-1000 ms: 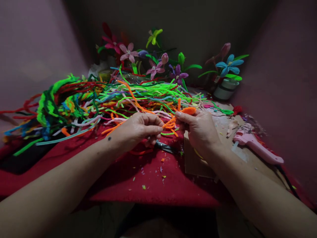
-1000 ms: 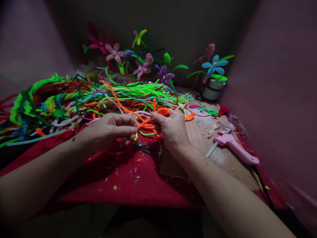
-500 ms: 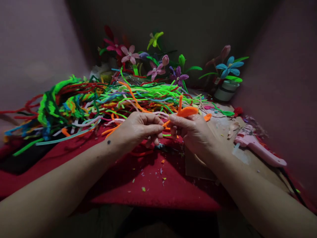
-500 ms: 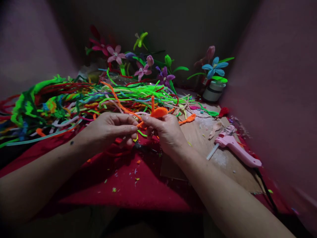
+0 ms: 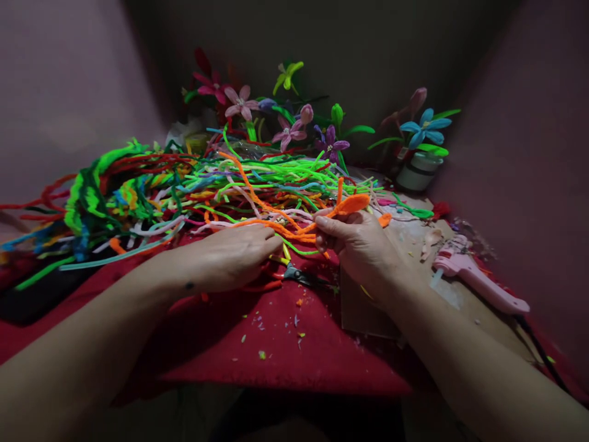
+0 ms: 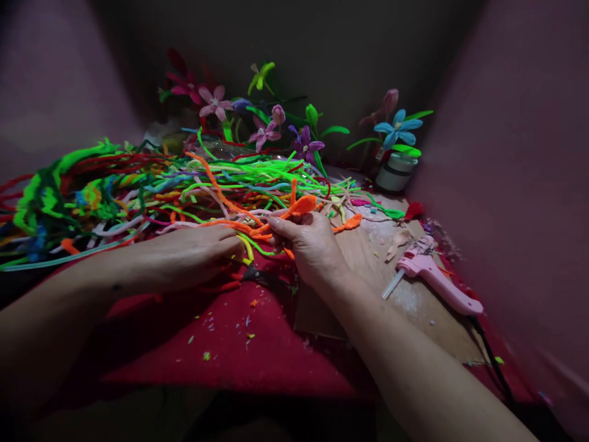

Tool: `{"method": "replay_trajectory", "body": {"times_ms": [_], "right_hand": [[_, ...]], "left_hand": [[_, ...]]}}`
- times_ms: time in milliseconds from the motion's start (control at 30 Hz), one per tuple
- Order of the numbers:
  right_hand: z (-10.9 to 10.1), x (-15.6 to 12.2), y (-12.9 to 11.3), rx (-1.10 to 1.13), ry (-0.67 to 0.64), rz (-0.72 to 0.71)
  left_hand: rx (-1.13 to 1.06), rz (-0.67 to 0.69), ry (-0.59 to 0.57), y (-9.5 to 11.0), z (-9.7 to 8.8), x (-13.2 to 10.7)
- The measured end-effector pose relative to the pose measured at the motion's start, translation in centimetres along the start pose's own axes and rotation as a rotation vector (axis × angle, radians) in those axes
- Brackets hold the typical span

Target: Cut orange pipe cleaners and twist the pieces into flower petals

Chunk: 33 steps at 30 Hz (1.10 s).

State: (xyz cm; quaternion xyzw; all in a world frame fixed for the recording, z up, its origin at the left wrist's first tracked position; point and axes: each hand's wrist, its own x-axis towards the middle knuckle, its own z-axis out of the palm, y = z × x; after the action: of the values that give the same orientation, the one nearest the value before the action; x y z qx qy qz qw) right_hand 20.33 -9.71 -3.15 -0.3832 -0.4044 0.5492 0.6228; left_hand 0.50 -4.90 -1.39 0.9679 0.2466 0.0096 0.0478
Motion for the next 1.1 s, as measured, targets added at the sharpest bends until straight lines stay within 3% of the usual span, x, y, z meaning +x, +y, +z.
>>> {"method": "replay_trajectory", "body": {"times_ms": [267, 467, 700, 900, 1100], "right_hand": [[-0.4, 0.4, 0.0, 0.001, 0.023, 0.0], [-1.0, 1.1, -0.1, -0.016, -0.027, -0.022], [-1.1, 1.2, -0.7, -0.025, -0.092, 0.008], [-1.2, 0.9, -1.0, -0.056, -0.141, 0.017], [-1.1, 0.8, -1.1, -0.042, -0.163, 0.047]], "left_hand": [[-0.055, -0.028, -0.013, 0.6, 0.4, -0.5], [-0.101, -0.127, 0.058, 0.5, -1.2, -1.1], [0.114, -0.34, 0.052, 0.3, -2.3, -1.4], [0.264, -0.309, 0.005, -0.1, -2.0, -1.3], [0.25, -0.281, 0.04, -0.2, -1.6, -1.1]]}}
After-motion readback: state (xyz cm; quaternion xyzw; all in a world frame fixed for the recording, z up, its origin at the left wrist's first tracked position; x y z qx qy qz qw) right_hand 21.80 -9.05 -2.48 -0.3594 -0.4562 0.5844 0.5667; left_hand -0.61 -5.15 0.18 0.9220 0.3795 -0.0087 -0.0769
